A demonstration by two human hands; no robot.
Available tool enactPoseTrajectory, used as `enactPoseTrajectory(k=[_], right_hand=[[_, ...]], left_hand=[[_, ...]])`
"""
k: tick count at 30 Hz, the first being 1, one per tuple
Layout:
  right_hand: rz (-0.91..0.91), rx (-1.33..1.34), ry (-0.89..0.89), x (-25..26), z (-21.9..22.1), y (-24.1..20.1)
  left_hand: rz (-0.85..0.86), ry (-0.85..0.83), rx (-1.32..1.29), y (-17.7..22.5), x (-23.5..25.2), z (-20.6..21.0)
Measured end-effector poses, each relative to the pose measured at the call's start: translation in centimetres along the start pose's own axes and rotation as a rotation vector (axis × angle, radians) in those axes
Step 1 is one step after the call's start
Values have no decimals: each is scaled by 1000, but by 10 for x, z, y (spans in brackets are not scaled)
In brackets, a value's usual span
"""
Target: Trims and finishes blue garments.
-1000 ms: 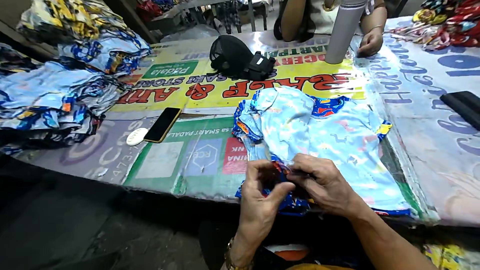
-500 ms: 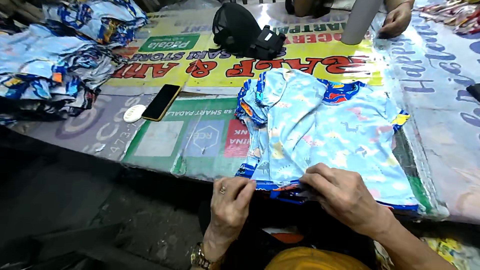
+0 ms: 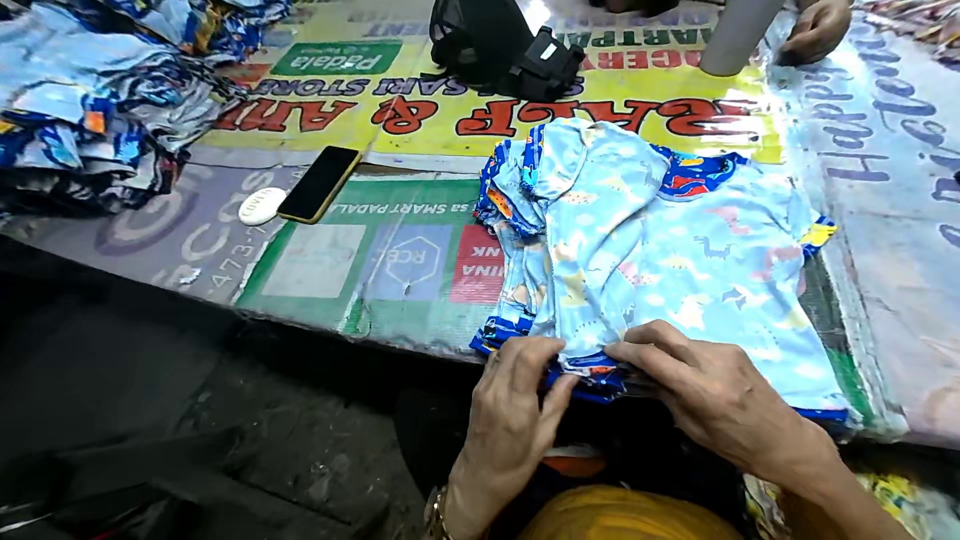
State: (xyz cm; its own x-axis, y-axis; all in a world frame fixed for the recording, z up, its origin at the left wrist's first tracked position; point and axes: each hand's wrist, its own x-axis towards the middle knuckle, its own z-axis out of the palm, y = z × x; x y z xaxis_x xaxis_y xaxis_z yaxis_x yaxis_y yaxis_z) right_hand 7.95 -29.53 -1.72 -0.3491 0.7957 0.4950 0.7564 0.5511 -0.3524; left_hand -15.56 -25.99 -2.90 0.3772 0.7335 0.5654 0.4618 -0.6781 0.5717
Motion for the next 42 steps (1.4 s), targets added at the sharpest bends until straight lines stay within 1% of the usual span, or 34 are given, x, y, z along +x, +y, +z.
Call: enactPoseTrajectory(k=[1, 3, 5, 6, 8, 11, 14, 17, 19, 22, 25, 26, 28, 31, 35, 37, 39, 42], right_hand=[[8, 67, 0, 0, -5, 2], [24, 264, 59, 7, -12, -3], [28, 600, 100, 20, -11, -17], [32, 738, 94, 27, -7, -24], [66, 846, 36, 38, 7, -30], [138, 804, -75, 47, 26, -21], [118, 806, -109, 47, 25, -17], [84, 720, -132, 47, 25, -18], [81, 573, -118, 47, 28, -25], [58, 368, -25, 42, 34, -32], [0, 305, 88, 40, 44, -27], [-17, 288, 95, 41, 45, -25], [-15, 276, 47, 41, 40, -23], [37, 370, -46, 41, 31, -22], [159, 707, -30, 37, 36, -13], [189, 829, -30, 36, 36, -10], [155, 858, -17, 36, 37, -5], [41, 825, 14, 36, 41, 1]], left_hand=[[-39, -9, -62, -5, -2, 1], [-78, -1, -123, -5, -6, 1], [-91, 13, -92, -2, -6, 2], [-94, 17, -59, 0, -5, 2], [-93, 19, -34, 2, -5, 2], [-99, 24, -144, -3, -9, 0], [-145, 43, -298, -8, -13, -5], [-157, 76, -285, -10, -14, -5], [-129, 102, -304, -9, -12, -4], [-114, 169, -416, 1, -10, 3], [-76, 240, -428, 6, -7, 11], [-60, 247, -420, 5, -6, 14], [-53, 230, -398, 2, -4, 20], [-86, 189, -379, -3, -4, 23], [-67, 168, -329, -2, -5, 22], [-50, 159, -308, -1, -4, 22], [-60, 139, -311, 0, -1, 21], [-54, 95, -294, 0, 2, 16]])
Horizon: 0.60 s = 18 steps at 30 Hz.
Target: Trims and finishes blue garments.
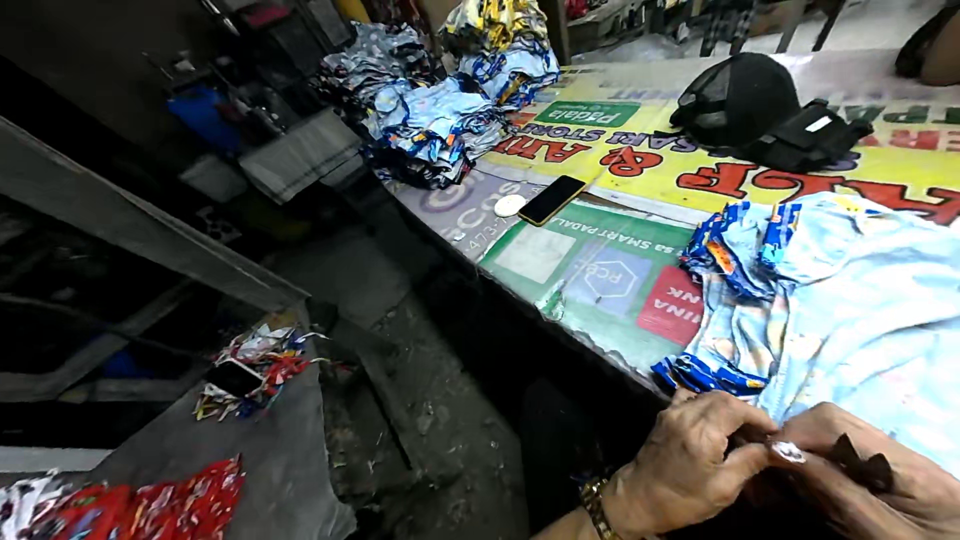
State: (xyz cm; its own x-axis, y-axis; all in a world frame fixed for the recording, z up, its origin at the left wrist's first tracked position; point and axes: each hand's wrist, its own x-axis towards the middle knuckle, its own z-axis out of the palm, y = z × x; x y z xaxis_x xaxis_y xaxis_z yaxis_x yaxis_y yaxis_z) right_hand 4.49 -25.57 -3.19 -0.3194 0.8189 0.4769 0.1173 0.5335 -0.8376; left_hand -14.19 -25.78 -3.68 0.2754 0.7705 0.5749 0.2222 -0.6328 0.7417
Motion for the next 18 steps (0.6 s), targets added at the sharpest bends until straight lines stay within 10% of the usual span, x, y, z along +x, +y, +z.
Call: enactPoseTrajectory(k=[18], right_hand=[[107, -470, -8, -14, -2, -26]], left_hand=[[68, 23, 105, -13, -9, -1]])
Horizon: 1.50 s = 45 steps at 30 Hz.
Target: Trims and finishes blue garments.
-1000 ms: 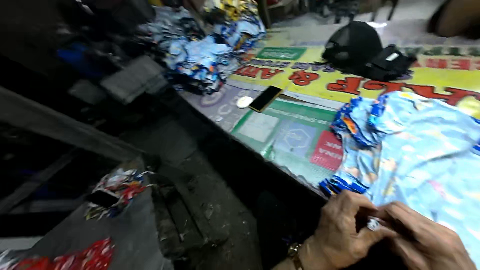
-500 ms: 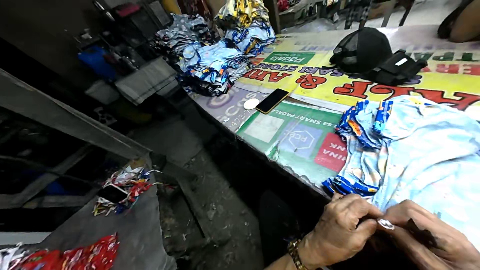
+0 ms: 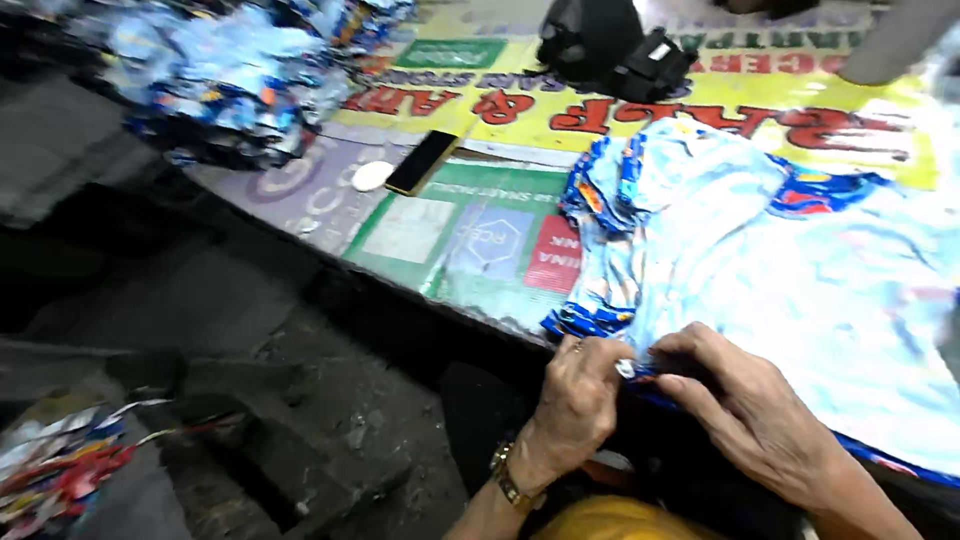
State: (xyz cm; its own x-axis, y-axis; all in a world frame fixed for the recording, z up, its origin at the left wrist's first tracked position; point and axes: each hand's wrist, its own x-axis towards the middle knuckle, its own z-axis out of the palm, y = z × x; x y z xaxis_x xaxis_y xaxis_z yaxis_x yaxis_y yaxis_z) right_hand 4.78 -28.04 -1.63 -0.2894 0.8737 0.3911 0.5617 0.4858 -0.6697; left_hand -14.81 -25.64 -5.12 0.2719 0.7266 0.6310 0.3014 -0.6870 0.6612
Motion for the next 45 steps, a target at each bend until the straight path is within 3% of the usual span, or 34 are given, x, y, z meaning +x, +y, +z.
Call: enactPoseTrajectory(k=[6, 10, 18, 31, 34, 36, 38, 40, 42, 45], right_hand=[[-12, -34, -16, -6, -3, -4], [-80, -210, 32, -10, -1, -7], [-222, -442, 168, -23, 4, -10], [-319, -405, 226, -21, 11, -4], [-279, -417, 158, -23, 10, -7], [-243, -436, -53, -31, 0, -12], [-283, -285, -341, -41, -16, -13], [-317, 40, -498, -38, -34, -11], [-290, 349, -427, -26, -44, -10], [-217, 409, -134, -9, -32, -11]], left_hand=[[-104, 34, -176, 7, -10, -5], [-124, 86, -244, 16, -16, -4], [144, 217, 300, 22, -33, 2], [241, 190, 371, 21, -29, 8], [235, 166, 349, 24, -31, 4], [220, 79, 336, 25, -35, -8], [173, -99, 317, 22, -35, -27], [85, -187, 266, 19, -30, -39], [61, -86, 248, 23, -23, -36], [97, 30, 415, 29, -15, -14]])
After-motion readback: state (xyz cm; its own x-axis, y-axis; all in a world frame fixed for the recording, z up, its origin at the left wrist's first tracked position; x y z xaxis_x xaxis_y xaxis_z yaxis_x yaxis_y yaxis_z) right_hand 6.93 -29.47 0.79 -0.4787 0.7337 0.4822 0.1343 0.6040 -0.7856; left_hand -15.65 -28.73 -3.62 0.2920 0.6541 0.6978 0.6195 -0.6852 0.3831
